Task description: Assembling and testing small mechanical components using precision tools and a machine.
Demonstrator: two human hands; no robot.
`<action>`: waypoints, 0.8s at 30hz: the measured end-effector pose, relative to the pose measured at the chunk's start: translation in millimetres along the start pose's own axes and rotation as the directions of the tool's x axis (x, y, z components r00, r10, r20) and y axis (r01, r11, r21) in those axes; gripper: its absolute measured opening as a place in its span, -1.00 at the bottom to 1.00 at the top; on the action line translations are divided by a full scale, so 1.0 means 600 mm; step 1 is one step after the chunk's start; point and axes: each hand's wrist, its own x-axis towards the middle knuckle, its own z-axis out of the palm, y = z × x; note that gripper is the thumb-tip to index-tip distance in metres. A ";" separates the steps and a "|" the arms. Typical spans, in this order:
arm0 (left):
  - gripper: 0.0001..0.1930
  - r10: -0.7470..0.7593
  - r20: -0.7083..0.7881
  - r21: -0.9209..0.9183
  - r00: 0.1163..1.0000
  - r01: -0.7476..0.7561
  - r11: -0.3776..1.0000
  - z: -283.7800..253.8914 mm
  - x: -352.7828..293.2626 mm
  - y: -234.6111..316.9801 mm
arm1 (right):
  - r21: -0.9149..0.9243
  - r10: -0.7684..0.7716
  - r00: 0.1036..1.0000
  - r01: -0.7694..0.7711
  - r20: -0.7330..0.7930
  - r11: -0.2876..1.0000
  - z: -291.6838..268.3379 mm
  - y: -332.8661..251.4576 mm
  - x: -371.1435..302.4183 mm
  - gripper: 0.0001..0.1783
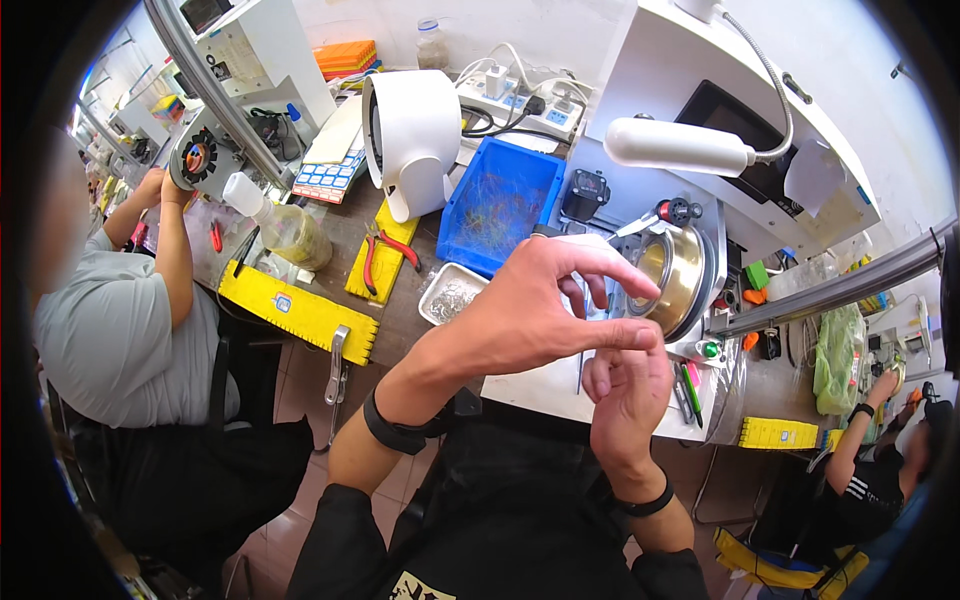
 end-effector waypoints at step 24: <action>-0.87 0.699 -0.278 0.720 0.659 -0.339 0.606 0.022 0.017 -0.006 | -0.245 0.160 0.939 -0.085 0.305 0.966 0.008 0.059 -0.113 -0.43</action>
